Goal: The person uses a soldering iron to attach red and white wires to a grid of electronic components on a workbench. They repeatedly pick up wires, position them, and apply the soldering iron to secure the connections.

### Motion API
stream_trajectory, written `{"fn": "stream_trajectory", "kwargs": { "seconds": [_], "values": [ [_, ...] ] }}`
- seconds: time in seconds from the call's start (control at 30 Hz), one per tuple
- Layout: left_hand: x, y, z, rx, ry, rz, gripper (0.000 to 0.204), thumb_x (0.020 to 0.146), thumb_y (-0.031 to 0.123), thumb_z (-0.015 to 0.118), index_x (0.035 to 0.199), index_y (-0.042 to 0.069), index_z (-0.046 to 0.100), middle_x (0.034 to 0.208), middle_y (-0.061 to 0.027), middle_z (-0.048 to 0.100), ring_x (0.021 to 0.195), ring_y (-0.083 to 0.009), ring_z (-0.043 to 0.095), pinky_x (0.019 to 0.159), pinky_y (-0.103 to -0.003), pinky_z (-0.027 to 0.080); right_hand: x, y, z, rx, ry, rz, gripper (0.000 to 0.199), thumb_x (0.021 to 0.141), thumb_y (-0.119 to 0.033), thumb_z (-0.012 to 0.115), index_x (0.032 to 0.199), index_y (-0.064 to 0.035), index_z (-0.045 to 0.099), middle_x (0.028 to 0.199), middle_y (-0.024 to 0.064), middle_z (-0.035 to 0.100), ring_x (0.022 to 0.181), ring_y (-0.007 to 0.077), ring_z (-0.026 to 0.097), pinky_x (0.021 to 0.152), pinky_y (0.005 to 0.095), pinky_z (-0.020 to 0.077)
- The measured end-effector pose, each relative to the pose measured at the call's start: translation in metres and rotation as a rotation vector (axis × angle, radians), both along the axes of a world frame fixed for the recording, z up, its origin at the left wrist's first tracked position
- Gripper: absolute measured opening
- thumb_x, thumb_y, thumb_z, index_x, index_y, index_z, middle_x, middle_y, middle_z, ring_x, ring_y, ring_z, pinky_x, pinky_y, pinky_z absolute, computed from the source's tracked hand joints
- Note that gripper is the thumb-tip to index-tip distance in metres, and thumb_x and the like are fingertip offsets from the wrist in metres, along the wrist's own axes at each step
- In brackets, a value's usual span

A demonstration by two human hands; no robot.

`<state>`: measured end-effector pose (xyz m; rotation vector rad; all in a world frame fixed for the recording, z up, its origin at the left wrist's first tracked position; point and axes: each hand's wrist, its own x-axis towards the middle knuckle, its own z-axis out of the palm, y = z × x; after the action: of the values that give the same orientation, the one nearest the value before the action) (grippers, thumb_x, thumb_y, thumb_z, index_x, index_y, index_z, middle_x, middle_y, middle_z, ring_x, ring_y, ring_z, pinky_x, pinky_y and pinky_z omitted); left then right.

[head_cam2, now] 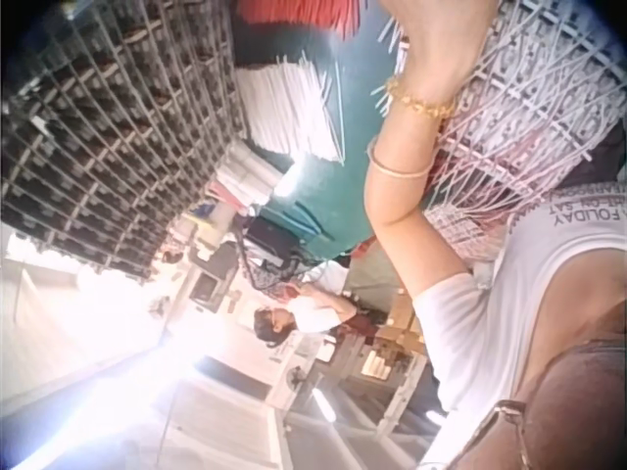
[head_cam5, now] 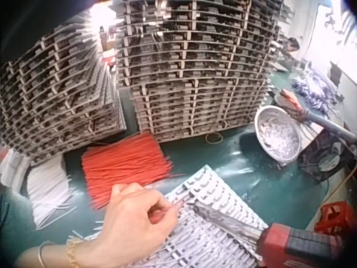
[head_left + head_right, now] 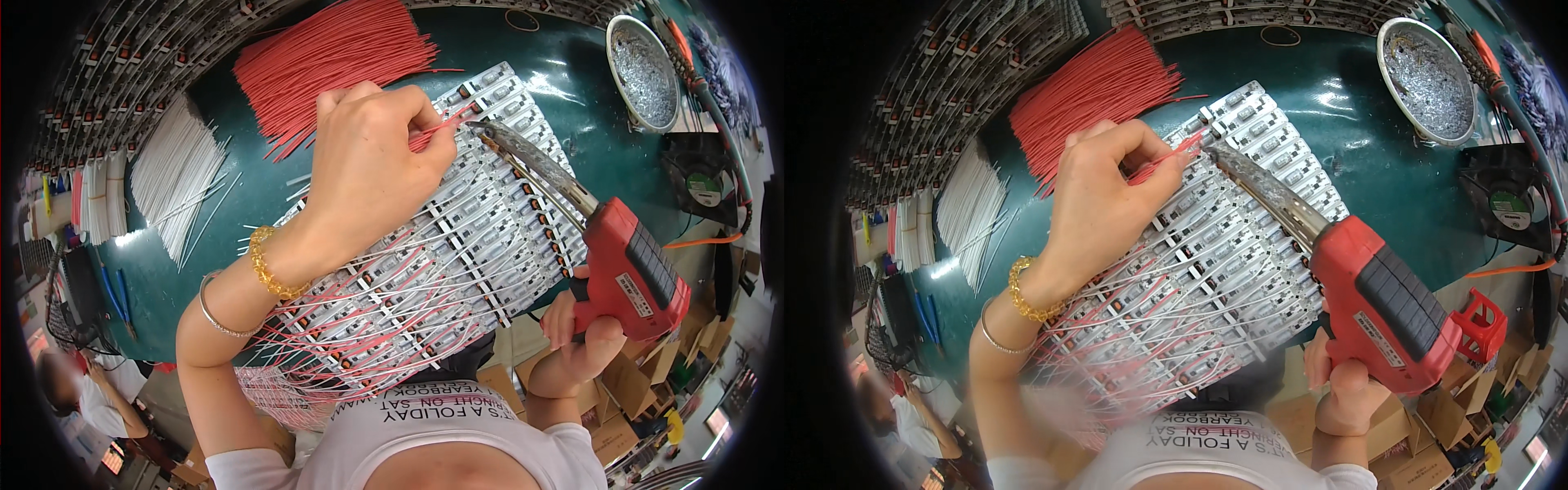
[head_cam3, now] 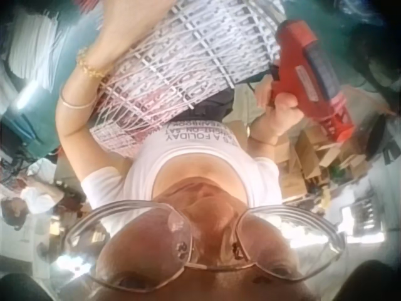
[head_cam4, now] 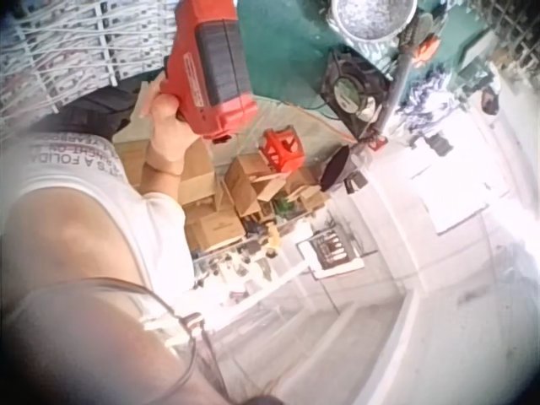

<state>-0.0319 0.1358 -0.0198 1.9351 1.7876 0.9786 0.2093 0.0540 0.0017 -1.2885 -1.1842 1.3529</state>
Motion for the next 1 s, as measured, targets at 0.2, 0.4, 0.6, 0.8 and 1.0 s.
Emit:
{"fn": "stream_trajectory", "kwargs": {
  "seconds": [0.2, 0.4, 0.6, 0.8, 1.0],
  "values": [
    [0.001, 0.001, 0.000, -0.011, -0.001, 0.000, 0.014, 0.072, 0.013, 0.069, 0.065, 0.003, 0.061, 0.057, -0.0031, 0.056, 0.059, -0.0166, 0.049, 0.067, -0.032, 0.034, -0.003, -0.003, -0.003, 0.017, -0.046, -0.066, 0.075, 0.082, -0.057, 0.057, 0.106, 0.0128, 0.042, 0.047, 0.0010, 0.042, 0.036, 0.0102, 0.040, 0.037, 0.0237, 0.0354],
    [-0.001, 0.001, -0.001, -0.002, -0.011, 0.006, 0.013, 0.071, 0.012, 0.068, 0.065, 0.003, 0.061, 0.058, -0.0033, 0.056, 0.059, -0.0168, 0.049, 0.067, -0.031, 0.034, 0.022, -0.014, -0.022, 0.164, -0.327, 0.021, 0.072, 0.079, -0.054, 0.063, 0.105, 0.0109, 0.045, 0.047, 0.0014, 0.043, 0.036, 0.0096, 0.041, 0.038, 0.0235, 0.0345],
    [0.001, 0.000, -0.001, 0.001, -0.003, -0.005, 0.013, 0.070, 0.012, 0.067, 0.064, 0.004, 0.060, 0.058, -0.0035, 0.056, 0.059, -0.0169, 0.049, 0.067, -0.031, 0.034, -0.005, -0.012, -0.002, 0.059, -0.046, -0.111, 0.080, 0.079, -0.055, 0.062, 0.114, 0.0140, 0.042, 0.048, -0.0004, 0.043, 0.036, 0.0081, 0.040, 0.038, 0.0221, 0.0338],
    [0.001, 0.000, 0.001, -0.036, -0.009, 0.000, 0.012, 0.070, 0.014, 0.066, 0.064, 0.005, 0.061, 0.065, -0.0045, 0.062, 0.069, -0.0241, 0.054, 0.072, -0.037, 0.035, -0.003, -0.012, -0.005, 0.054, -0.007, -0.079, 0.085, 0.079, -0.057, 0.061, 0.118, 0.0151, 0.038, 0.047, -0.0006, 0.042, 0.037, 0.0081, 0.039, 0.039, 0.0217, 0.0336],
    [0.002, -0.001, -0.001, -0.013, 0.017, 0.021, 0.014, 0.071, 0.016, 0.067, 0.065, 0.005, 0.061, 0.064, -0.0044, 0.062, 0.067, -0.0239, 0.054, 0.072, -0.036, 0.035, 0.000, -0.014, -0.008, 0.041, -0.004, -0.075, 0.087, 0.080, -0.058, 0.058, 0.120, 0.0153, 0.036, 0.046, -0.0003, 0.041, 0.037, 0.0089, 0.039, 0.039, 0.0223, 0.0344]
  ]
}}
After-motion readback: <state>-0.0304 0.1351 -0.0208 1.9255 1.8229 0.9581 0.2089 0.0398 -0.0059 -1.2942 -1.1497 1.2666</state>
